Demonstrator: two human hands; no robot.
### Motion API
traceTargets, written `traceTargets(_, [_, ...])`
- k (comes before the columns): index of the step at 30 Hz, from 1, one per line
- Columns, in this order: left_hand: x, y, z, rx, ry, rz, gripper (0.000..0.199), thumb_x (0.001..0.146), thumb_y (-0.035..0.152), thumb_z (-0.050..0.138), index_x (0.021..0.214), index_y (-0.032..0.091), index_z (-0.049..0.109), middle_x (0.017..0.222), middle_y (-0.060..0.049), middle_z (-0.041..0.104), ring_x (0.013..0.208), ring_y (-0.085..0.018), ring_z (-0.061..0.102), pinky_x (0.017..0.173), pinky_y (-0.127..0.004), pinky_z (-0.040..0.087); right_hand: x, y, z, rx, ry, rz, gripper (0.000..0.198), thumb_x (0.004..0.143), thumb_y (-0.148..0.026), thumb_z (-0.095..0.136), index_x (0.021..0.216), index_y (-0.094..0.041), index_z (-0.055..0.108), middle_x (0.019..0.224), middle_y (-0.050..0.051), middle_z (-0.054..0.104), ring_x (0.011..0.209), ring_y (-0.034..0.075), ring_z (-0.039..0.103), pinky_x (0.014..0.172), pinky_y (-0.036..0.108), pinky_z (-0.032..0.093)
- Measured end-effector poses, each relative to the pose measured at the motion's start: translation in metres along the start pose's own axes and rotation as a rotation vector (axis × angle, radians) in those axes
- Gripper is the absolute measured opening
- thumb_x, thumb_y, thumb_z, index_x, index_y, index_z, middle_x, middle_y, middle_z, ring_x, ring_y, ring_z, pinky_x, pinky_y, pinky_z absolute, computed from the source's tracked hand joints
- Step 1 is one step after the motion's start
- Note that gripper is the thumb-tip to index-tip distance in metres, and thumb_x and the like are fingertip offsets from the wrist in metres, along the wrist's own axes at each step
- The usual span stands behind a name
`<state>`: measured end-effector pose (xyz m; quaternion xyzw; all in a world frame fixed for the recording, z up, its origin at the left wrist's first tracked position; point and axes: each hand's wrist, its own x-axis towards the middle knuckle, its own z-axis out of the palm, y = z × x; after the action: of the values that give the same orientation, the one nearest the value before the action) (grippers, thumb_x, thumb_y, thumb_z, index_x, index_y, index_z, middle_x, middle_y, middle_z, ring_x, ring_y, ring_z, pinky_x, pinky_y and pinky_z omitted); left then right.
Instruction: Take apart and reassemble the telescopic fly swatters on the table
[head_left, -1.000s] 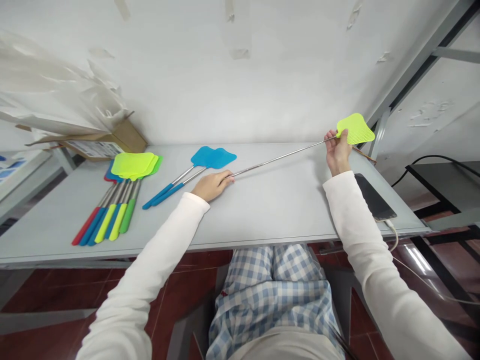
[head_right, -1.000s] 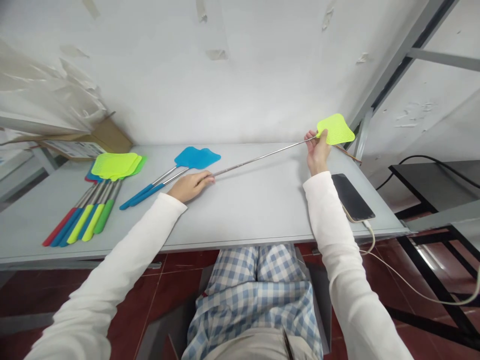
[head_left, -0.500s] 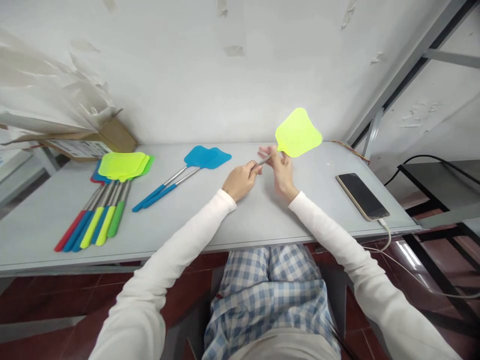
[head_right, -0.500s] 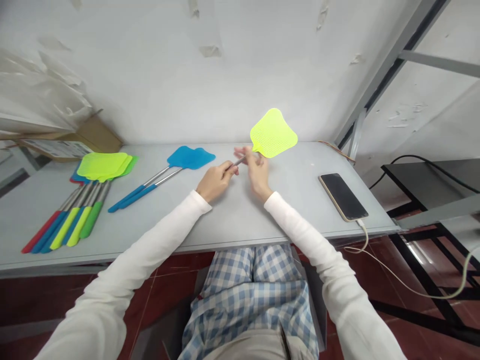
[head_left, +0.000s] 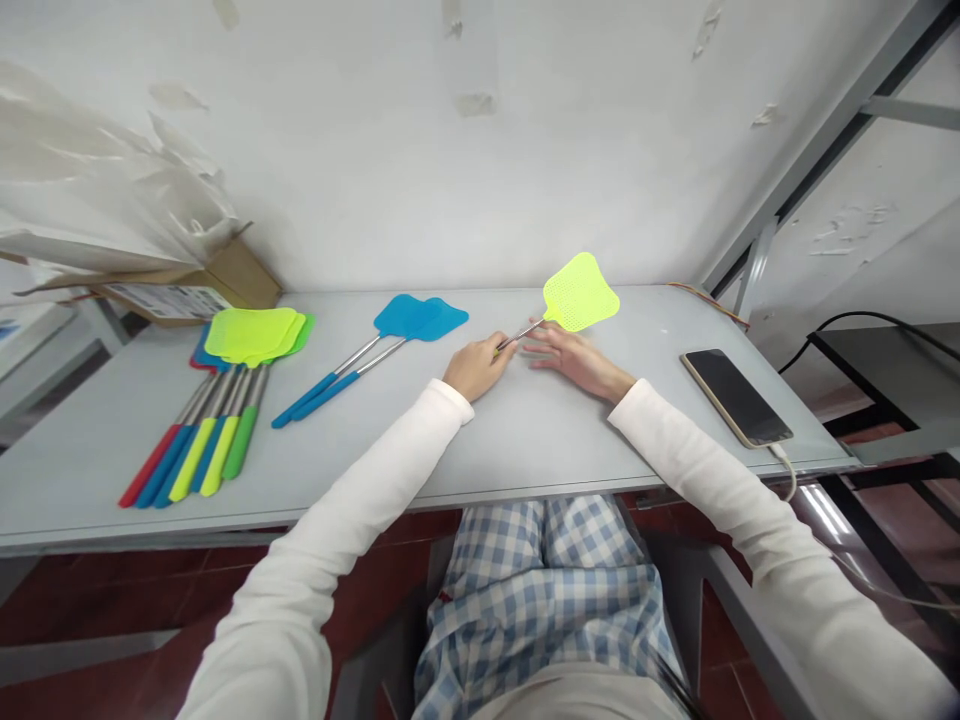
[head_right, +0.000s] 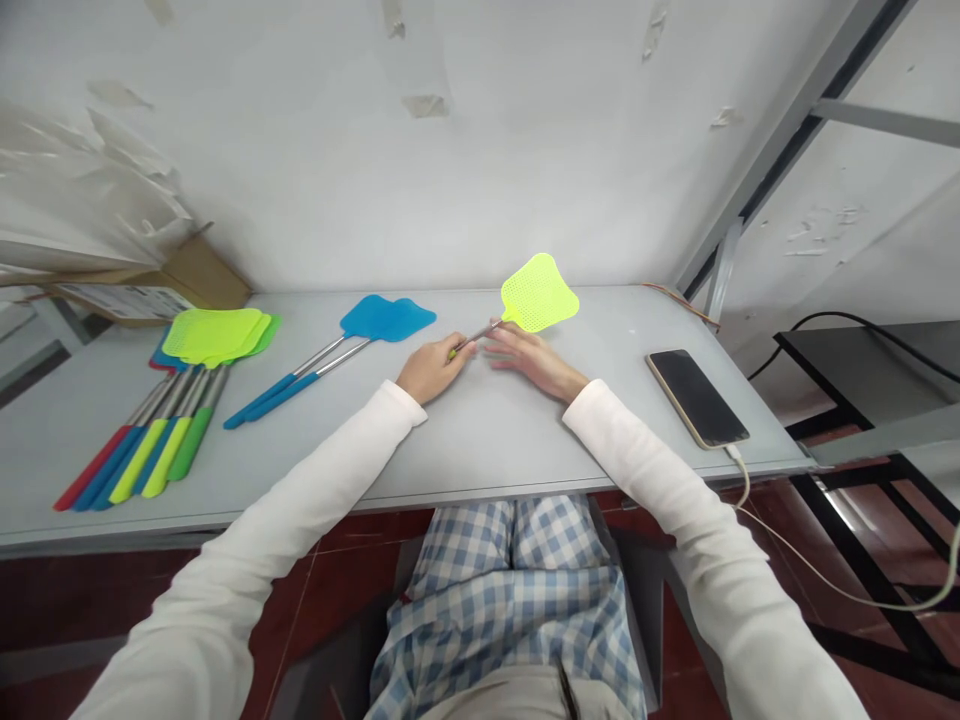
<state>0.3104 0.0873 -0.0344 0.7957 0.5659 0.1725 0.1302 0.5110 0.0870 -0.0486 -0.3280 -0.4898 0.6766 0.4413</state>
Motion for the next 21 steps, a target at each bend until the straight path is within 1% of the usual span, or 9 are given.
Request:
traceTargets(2, [-0.001,0.002,0.004,-0.005,-0.002,0.001,0.036,0.099,0.047,0.033,0.103,0.023,0.059,0.094,-0.008,0.073,0.091,-0.025,0.068,0.069,-0.029,0.041,0.001,0.0,0.003,0.064,0.026,-0.016,0.037,0.089,-0.053,0.058,0.12,-0.034,0.063,0.136,0.0,0.062,0.123,0.021,0.059,0.106,0.043,0.049])
traceTargets(4, [-0.003,0.004,0.007,-0.004,-0.002,0.011,0.035,0.1,0.045,0.032,0.109,0.022,0.057,0.099,-0.008,0.074,0.093,-0.025,0.068,0.071,-0.03,0.042,0.004,0.001,0.005,0.118,0.062,-0.019,0.038,0.092,-0.057,0.052,0.121,-0.035,0.062,0.135,-0.001,0.062,0.125,0.02,0.058,0.107,0.042,0.048])
traceTargets(6, [-0.005,0.007,0.009,0.01,-0.002,0.021,0.034,0.1,0.042,0.032,0.116,0.022,0.054,0.106,-0.008,0.073,0.096,-0.026,0.069,0.074,-0.031,0.044,0.007,0.005,0.006,0.153,0.108,-0.024,0.037,0.092,-0.056,0.052,0.12,-0.034,0.063,0.132,-0.001,0.065,0.123,0.018,0.06,0.108,0.039,0.048])
traceTargets(8, [-0.007,0.01,0.011,0.027,0.003,0.029,0.034,0.1,0.041,0.032,0.122,0.022,0.051,0.114,-0.009,0.071,0.099,-0.027,0.068,0.076,-0.032,0.045,0.009,0.009,0.007,0.179,0.164,-0.043,0.036,0.091,-0.054,0.055,0.118,-0.032,0.064,0.123,0.001,0.069,0.119,0.017,0.062,0.107,0.036,0.048])
traceTargets(10, [-0.009,0.013,0.012,0.039,-0.002,0.037,0.035,0.101,0.04,0.03,0.124,0.022,0.049,0.116,-0.009,0.07,0.1,-0.026,0.068,0.076,-0.032,0.046,0.01,0.011,0.008,0.18,0.223,-0.08,0.035,0.089,-0.052,0.06,0.114,-0.029,0.065,0.114,0.002,0.073,0.115,0.017,0.065,0.106,0.035,0.049])
traceTargets(12, [-0.01,0.017,0.012,0.05,-0.025,0.041,0.035,0.102,0.04,0.027,0.122,0.021,0.049,0.114,-0.01,0.071,0.099,-0.026,0.068,0.076,-0.032,0.046,0.011,0.011,0.011,0.135,0.309,-0.157,0.035,0.085,-0.052,0.066,0.107,-0.025,0.067,0.106,0.004,0.075,0.112,0.018,0.067,0.103,0.035,0.05])
traceTargets(16, [-0.011,0.023,0.01,0.055,-0.051,0.042,0.037,0.103,0.039,0.021,0.118,0.021,0.05,0.101,-0.01,0.072,0.092,-0.027,0.069,0.073,-0.032,0.045,0.011,0.005,0.019,0.004,0.528,-0.341,0.035,0.074,-0.051,0.076,0.087,-0.019,0.068,0.096,0.007,0.074,0.104,0.023,0.07,0.094,0.036,0.055])
traceTargets(18, [-0.011,0.025,0.006,0.057,-0.046,0.045,0.038,0.103,0.038,0.02,0.118,0.021,0.05,0.098,-0.01,0.072,0.09,-0.027,0.069,0.073,-0.032,0.045,0.012,0.0,0.022,-0.008,0.573,-0.373,0.034,0.074,-0.049,0.077,0.083,-0.017,0.068,0.092,0.008,0.073,0.099,0.024,0.072,0.091,0.036,0.057])
traceTargets(21, [-0.012,0.03,-0.004,0.101,-0.034,0.053,0.038,0.103,0.038,0.021,0.119,0.021,0.051,0.1,-0.011,0.072,0.091,-0.027,0.069,0.073,-0.032,0.045,0.013,-0.009,0.024,0.019,0.586,-0.377,0.028,0.076,-0.043,0.078,0.079,-0.016,0.069,0.086,0.006,0.072,0.093,0.021,0.073,0.088,0.035,0.059])
